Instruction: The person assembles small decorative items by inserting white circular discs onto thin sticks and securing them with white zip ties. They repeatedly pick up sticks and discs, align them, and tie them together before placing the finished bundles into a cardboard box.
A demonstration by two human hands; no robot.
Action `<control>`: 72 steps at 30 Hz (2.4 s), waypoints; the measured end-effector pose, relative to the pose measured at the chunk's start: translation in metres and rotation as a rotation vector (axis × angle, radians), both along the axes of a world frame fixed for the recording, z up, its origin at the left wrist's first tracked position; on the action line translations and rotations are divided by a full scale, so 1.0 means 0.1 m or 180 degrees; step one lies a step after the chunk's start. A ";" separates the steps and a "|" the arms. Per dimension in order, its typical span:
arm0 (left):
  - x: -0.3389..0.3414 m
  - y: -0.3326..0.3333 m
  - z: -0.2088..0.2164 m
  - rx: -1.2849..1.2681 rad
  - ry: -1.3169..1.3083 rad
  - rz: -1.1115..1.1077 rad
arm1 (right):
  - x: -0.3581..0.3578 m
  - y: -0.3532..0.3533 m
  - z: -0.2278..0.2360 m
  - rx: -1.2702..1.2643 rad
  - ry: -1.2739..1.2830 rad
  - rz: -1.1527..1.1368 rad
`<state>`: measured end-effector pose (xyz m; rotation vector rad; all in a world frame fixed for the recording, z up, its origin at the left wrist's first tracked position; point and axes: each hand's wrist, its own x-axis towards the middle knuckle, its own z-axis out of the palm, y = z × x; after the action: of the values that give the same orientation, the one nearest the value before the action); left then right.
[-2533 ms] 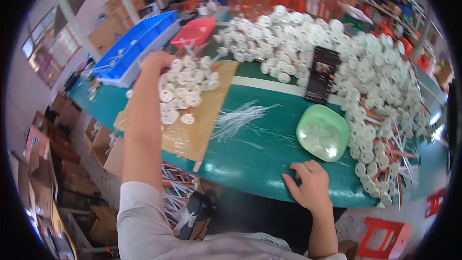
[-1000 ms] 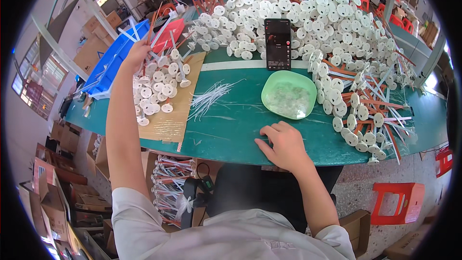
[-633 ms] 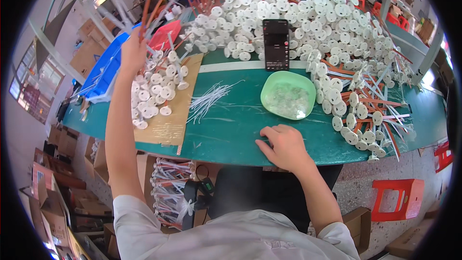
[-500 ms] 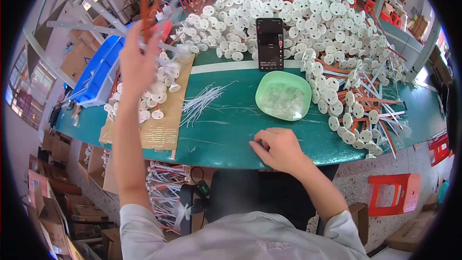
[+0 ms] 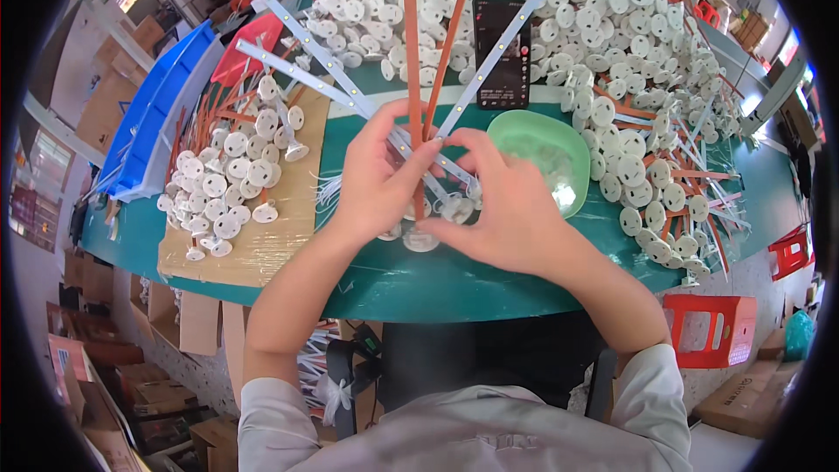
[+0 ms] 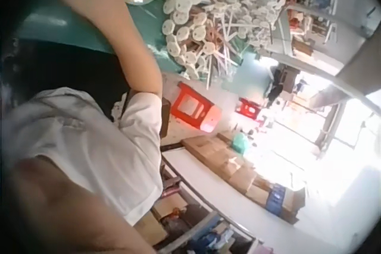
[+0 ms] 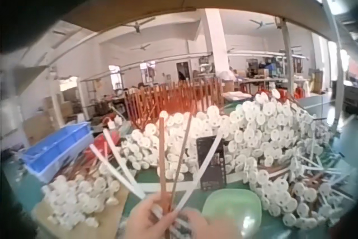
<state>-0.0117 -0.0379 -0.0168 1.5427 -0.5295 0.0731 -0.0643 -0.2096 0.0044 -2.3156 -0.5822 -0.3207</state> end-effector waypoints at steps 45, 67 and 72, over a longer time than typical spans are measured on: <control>-0.01 0.21 0.12 0.0287 0.0152 0.0363 | 0.14 -0.14 -0.34 0.2149 -0.0759 -0.0609; -0.45 0.22 0.54 0.1775 -0.1963 -0.0205 | 0.22 0.55 -0.12 0.2465 0.1109 0.1171; -0.66 0.37 0.61 0.1331 -0.1204 -0.0155 | 0.06 0.65 0.06 0.2182 0.0952 0.1336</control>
<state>-0.0774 -0.0007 0.0445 1.9354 -0.9254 0.2316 -0.0582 -0.1450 0.0107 -1.5014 -0.6608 0.0337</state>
